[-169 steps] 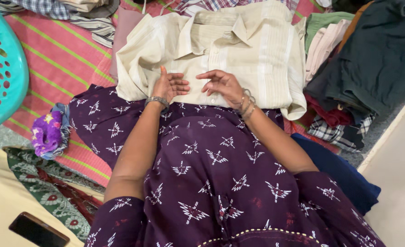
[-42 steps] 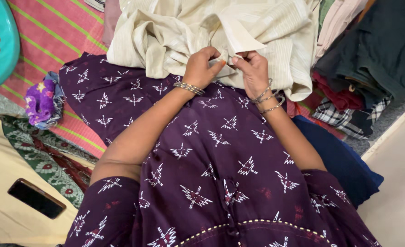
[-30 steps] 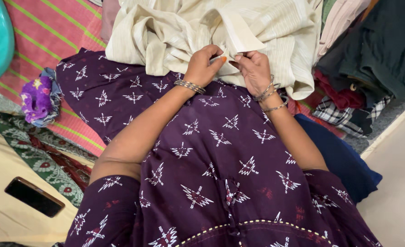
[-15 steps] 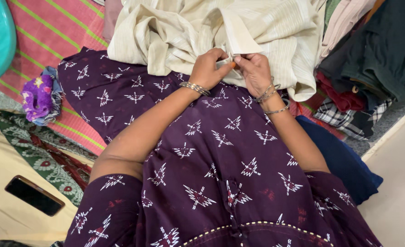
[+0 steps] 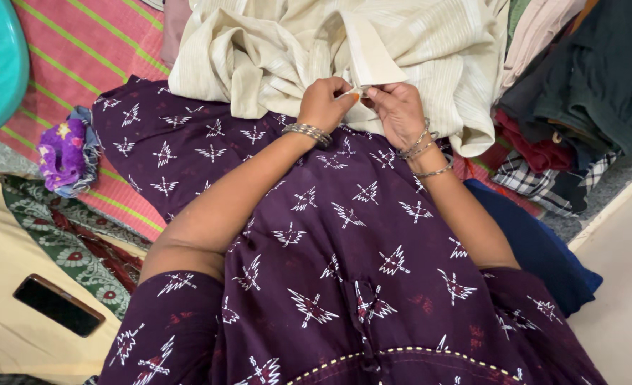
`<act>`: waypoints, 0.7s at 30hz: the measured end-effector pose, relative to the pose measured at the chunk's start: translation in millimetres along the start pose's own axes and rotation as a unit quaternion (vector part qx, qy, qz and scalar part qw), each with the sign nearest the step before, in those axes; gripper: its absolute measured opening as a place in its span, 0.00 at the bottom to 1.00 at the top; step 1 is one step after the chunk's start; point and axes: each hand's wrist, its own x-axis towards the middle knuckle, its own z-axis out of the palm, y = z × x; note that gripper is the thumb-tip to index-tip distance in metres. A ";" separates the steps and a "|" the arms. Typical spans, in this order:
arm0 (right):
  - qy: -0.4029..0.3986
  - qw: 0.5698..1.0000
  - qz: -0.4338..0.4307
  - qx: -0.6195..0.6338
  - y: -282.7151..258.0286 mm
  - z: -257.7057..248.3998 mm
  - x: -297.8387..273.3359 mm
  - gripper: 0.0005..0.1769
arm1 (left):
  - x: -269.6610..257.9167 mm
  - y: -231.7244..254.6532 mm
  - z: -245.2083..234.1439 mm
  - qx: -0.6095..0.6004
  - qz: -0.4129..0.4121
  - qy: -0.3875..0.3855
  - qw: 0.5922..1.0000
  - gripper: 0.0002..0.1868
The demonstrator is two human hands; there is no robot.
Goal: The person buttons a white shirt by hand while sitting on a mat. They align the placket, fasten buttons one by one, and smooth the fabric. The shirt remains on the lap throughout the clip.
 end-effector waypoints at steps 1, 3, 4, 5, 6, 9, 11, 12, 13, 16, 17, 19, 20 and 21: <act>0.004 1.000 -0.002 0.001 0.1 0.1 -0.1 0.11 | 1.2 -0.2 1.1 0.010 -0.004 0.002 1.000 0.12; 0.013 1.000 0.003 0.005 -0.2 0.1 -0.3 0.11 | 3.1 -1.9 3.5 0.002 -0.019 -0.002 1.000 0.12; 0.018 1.000 0.006 0.007 -0.4 0.1 -0.4 0.11 | 4.1 -3.8 4.7 -0.002 -0.027 -0.004 1.000 0.12; 0.014 1.000 0.009 0.005 -0.4 0.1 -0.1 0.11 | 5.0 -6.1 6.2 -0.031 -0.044 -0.006 0.999 0.12; 0.010 1.000 0.012 0.004 -0.5 -0.2 0.2 0.11 | 6.1 -8.9 7.8 -0.059 -0.062 -0.008 0.996 0.12; 0.006 1.000 0.014 0.001 0.0 -1.0 0.9 0.11 | 9.3 -19.3 11.8 -0.131 -0.108 -0.019 0.985 0.13; 0.006 1.000 0.014 0.004 0.7 -1.6 1.4 0.10 | 11.0 -25.8 14.9 -0.175 -0.127 -0.023 0.976 0.12; 0.008 1.000 0.014 0.009 1.2 -1.9 1.9 0.10 | 11.6 -28.7 16.5 -0.196 -0.130 -0.023 0.972 0.11; 0.009 1.000 0.015 0.013 2.0 -2.1 2.1 0.10 | 11.7 -31.6 17.9 -0.218 -0.135 -0.022 0.966 0.11; 0.030 0.999 0.025 0.012 3.5 -2.5 3.7 0.09 | 10.8 -37.6 21.0 -0.209 -0.138 -0.034 0.968 0.11; 0.037 0.999 0.024 -0.006 4.4 -2.8 3.8 0.09 | 10.4 -38.9 21.8 -0.236 -0.128 -0.041 0.963 0.10; 0.050 0.998 0.021 -0.044 5.9 -2.9 4.8 0.09 | 9.8 -40.4 21.8 -0.288 -0.106 -0.056 0.950 0.08; 0.050 0.997 0.022 -0.047 6.1 -2.7 5.3 0.10 | 9.8 -40.5 20.9 -0.269 -0.095 -0.058 0.957 0.07; 0.050 0.997 0.025 -0.049 6.3 -2.7 5.2 0.10 | 8.6 -40.3 20.2 -0.251 -0.084 -0.060 0.963 0.07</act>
